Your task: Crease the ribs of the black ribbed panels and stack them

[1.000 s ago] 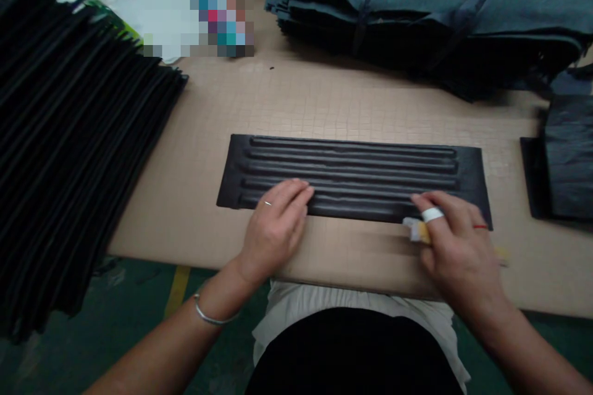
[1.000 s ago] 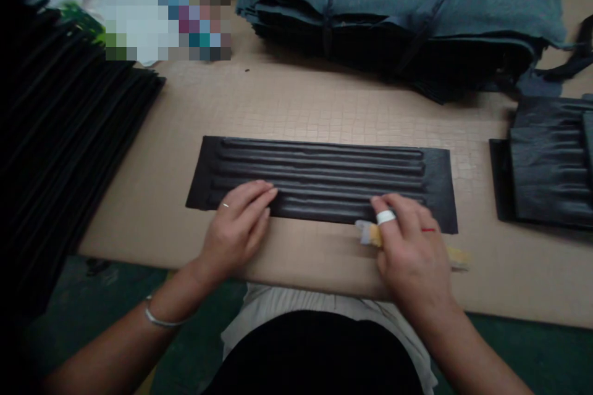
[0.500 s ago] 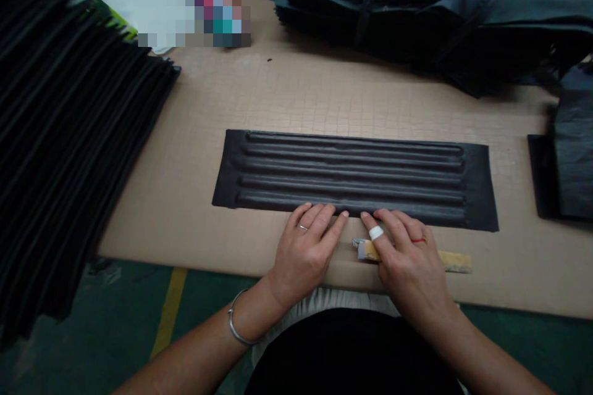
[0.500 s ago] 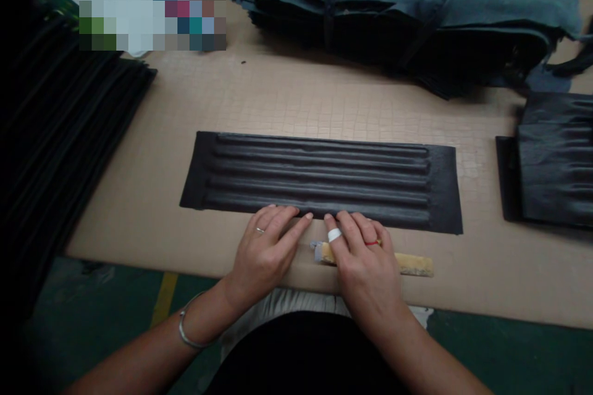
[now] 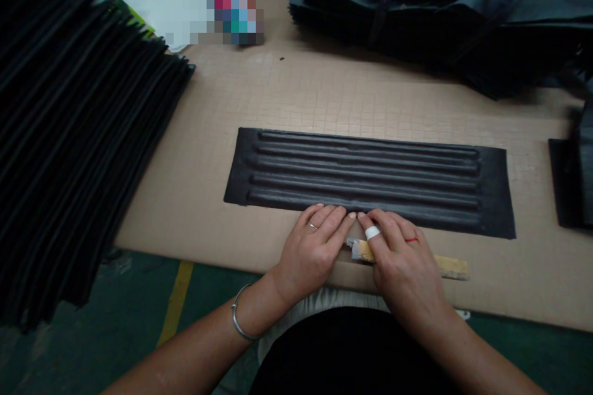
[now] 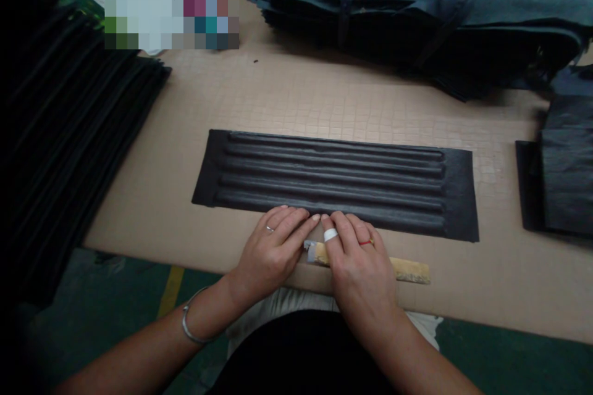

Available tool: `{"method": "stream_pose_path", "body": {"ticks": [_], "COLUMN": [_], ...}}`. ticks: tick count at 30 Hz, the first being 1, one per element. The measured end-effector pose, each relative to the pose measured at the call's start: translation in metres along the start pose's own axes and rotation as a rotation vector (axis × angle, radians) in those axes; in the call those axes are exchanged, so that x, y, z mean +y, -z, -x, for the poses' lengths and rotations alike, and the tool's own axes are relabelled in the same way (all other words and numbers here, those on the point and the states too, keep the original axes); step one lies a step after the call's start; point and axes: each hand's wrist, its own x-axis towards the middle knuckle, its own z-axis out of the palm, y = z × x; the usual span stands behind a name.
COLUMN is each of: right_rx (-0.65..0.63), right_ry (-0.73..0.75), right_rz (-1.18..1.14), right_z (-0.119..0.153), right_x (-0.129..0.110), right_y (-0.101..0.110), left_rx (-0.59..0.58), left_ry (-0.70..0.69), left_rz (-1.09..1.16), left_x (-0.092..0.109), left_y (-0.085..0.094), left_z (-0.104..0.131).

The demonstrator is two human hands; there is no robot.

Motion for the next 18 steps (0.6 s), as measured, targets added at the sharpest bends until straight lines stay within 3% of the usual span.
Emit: {"method": "stream_pose_path", "body": {"ticks": [6, 13, 18], "right_rx": [-0.053, -0.039, -0.058], "right_ry": [0.007, 0.087, 0.096], "right_rz": [-0.008, -0.059, -0.048], "right_z": [0.002, -0.033, -0.04], "right_x": [0.003, -0.039, -0.047], "right_y": [0.005, -0.003, -0.011], "left_rx": [0.004, 0.025, 0.012], "left_ry": [0.062, 0.106, 0.106], "left_rz": [-0.08, -0.061, -0.077], "left_x": [-0.028, -0.035, -0.053], "left_y": [0.023, 0.023, 0.037], "left_z": [0.025, 0.034, 0.045]}}
